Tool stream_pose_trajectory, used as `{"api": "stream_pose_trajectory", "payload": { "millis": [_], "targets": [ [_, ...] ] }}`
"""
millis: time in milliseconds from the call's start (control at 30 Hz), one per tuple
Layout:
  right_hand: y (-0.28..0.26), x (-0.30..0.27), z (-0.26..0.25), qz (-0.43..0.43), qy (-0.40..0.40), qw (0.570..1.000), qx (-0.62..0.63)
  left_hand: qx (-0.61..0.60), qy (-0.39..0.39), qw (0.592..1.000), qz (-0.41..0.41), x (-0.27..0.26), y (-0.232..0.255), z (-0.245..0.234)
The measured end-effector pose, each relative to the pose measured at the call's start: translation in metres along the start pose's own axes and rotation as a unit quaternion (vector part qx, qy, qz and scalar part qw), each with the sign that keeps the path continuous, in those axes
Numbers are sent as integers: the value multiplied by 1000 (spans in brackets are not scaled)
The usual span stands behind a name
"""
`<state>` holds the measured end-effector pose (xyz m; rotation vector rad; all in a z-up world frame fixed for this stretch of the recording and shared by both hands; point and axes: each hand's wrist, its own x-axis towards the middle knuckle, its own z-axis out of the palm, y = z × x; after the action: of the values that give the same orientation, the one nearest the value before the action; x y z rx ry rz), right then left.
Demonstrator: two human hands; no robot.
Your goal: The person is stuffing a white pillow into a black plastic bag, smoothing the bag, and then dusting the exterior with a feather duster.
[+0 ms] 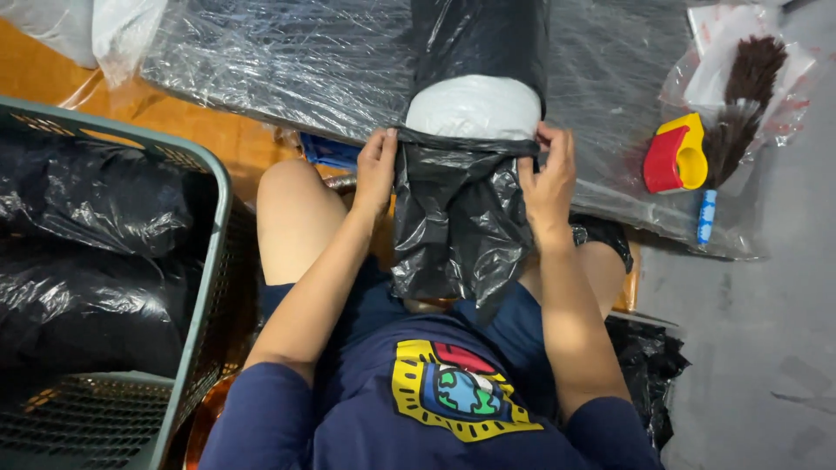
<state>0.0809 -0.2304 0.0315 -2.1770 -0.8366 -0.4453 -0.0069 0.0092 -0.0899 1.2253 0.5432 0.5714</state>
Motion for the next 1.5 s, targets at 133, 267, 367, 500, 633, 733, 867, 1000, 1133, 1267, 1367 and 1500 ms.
{"api": "stream_pose_trajectory", "payload": {
  "millis": [133, 267, 367, 500, 633, 733, 867, 1000, 1133, 1267, 1367, 1500],
  "targets": [
    [8, 3, 1, -2, 9, 1000, 6, 101, -2, 993, 68, 1, 19, 4],
    [19, 14, 7, 36, 47, 995, 75, 130, 7, 982, 133, 7, 28, 4],
    [20, 21, 7, 47, 44, 989, 136, 131, 0, 975, 179, 3, 32, 3],
    [7, 29, 6, 37, 47, 987, 150, 173, 3, 948, 267, -5, 56, 3],
    [15, 30, 10, 56, 41, 977, 200, 118, -30, 956, 266, 11, 60, -1],
    [13, 33, 7, 109, 18, 963, 245, 87, -94, 971, 202, 29, 58, -8],
    [5, 40, 2, 197, 19, 921, 335, 31, -171, 983, 54, 41, 72, -15],
    [2, 41, 1, 204, 30, 927, 314, 63, -271, 956, 87, 45, 74, -17],
    [26, 41, 8, 162, 31, 952, 258, 64, -256, 949, 171, 35, 90, -4],
    [17, 43, 4, 122, -1, 947, 298, 123, -115, 942, 289, 33, 98, 6],
    [12, 46, 2, 127, -26, 936, 328, 170, -59, 923, 339, 35, 108, 16],
    [14, 53, 7, 133, -34, 929, 344, 202, -8, 915, 350, 42, 108, 25]
  ]
}}
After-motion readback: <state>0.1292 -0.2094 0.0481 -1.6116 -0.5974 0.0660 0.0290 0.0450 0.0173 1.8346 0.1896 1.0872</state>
